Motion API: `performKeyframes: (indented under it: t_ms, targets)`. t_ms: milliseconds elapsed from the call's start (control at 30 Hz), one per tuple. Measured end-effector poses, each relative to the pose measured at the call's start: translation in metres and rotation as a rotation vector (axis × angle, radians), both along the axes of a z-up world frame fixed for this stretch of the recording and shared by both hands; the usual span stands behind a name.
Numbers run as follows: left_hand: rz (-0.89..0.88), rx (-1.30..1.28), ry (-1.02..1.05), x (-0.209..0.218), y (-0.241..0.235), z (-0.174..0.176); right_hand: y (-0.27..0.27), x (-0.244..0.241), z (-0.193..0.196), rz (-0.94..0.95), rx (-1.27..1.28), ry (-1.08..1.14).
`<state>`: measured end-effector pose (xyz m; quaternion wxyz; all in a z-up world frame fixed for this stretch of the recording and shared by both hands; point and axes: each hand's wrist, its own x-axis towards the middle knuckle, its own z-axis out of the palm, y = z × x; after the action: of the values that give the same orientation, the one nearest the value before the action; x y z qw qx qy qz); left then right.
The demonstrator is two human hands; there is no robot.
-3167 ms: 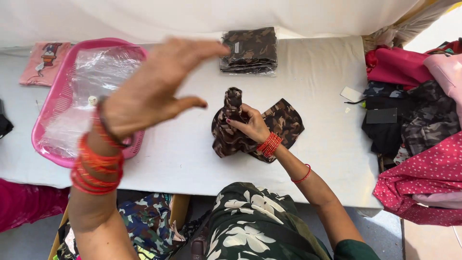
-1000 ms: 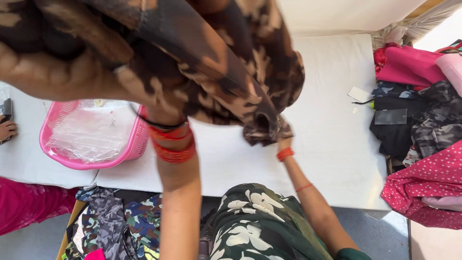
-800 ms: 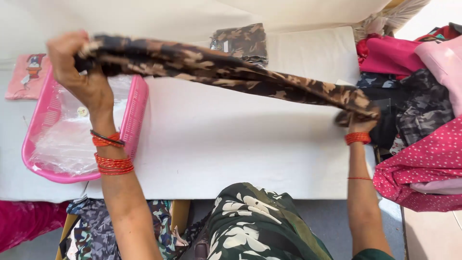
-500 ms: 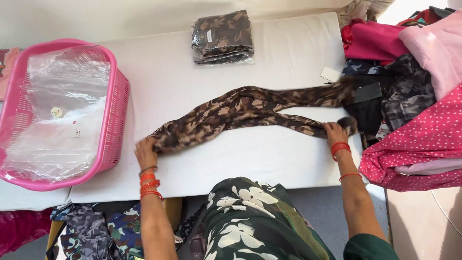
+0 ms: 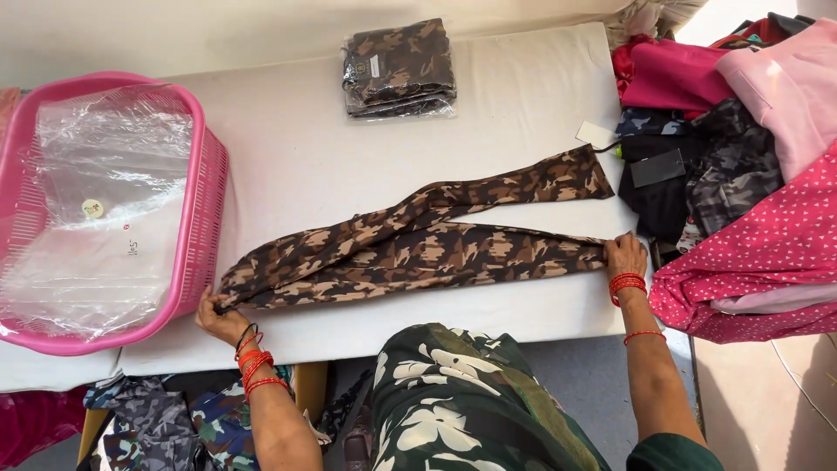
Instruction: The person unfolds a pair of camouflage-patterned pants on a white table, smooths them out, and folds them into a compact rectangle. The person then places the folded pants into a clear plastic bag and sets the packaged item on the table.
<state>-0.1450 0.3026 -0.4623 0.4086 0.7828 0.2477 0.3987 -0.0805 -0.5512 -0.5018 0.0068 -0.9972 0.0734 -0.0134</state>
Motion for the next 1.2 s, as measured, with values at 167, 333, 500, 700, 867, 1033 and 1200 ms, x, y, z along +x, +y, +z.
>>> performKeyframes:
  t_ms: [167,333,500,700,867,1033,1200]
  targets:
    - [0.021,0.259,0.708,-0.067,-0.014,-0.018,0.004,-0.013,-0.001,0.023,-0.241,-0.016]
    - [0.195,-0.314,0.744,-0.059,-0.022,-0.026,0.012,-0.001,0.023,-0.201,-0.121,0.105]
    - [0.348,-0.666,0.606,-0.045,-0.019,-0.039,0.002,0.011,-0.009,-0.514,0.307,-0.020]
    - [0.088,-0.594,0.359,-0.050,0.004,-0.047,-0.048,0.019,-0.049,-0.488,0.591,-0.159]
    - [0.172,-0.176,0.573,-0.072,-0.013,-0.064,-0.061,-0.009,-0.029,-0.170,0.262,-0.316]
    - [0.265,0.304,0.784,-0.038,-0.054,-0.052,0.000,-0.021,0.006,-0.179,0.100,-0.370]
    - [-0.390,0.215,0.924,0.032,-0.143,0.036,0.060,0.049,0.007,-0.091,0.268,-0.322]
